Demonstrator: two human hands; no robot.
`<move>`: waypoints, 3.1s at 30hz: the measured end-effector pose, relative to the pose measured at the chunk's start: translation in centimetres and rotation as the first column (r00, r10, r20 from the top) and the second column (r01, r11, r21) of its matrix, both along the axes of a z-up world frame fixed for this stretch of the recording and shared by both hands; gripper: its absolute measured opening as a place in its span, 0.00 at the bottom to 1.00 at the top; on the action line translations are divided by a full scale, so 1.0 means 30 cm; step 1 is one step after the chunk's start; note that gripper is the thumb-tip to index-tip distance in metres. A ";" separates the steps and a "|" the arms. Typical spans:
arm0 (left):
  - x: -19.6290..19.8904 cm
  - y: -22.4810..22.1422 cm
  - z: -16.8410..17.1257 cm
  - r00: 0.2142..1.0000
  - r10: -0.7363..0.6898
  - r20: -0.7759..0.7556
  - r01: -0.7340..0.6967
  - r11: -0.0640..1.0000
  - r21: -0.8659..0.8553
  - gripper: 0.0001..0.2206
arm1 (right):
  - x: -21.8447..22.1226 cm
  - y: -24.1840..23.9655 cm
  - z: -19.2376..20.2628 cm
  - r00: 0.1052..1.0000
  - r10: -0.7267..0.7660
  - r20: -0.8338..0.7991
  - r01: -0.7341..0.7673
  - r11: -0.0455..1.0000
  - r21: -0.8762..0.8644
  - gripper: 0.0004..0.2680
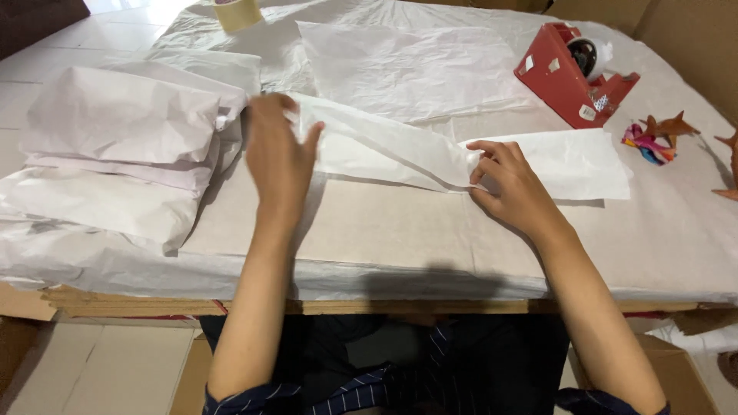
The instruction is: Wrapping a small wooden shark figurine in white tissue paper and securing it with adhesive tape from a dispenser.
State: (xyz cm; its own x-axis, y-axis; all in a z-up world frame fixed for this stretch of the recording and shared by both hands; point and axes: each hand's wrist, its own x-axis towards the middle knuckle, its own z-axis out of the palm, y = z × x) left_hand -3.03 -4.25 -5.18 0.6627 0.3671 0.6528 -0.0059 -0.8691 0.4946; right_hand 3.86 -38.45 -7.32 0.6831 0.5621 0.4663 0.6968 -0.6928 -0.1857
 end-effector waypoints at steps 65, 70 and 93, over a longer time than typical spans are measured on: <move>0.337 -0.243 -0.193 0.811 -0.545 -0.211 0.491 0.439 0.753 0.39 | -0.247 -0.342 0.153 0.713 -0.543 -0.443 0.428 0.838 -0.339 0.19; 0.312 -0.228 -0.169 0.770 -0.552 -0.318 0.594 0.439 0.674 0.35 | -0.492 -0.404 0.082 0.791 -0.091 -0.606 -0.022 0.984 -0.176 0.24; -0.132 -0.338 -0.336 0.645 -0.619 -0.448 0.764 0.505 0.402 0.31 | -0.387 -0.104 0.047 0.893 0.151 -0.424 -0.121 0.988 0.097 0.23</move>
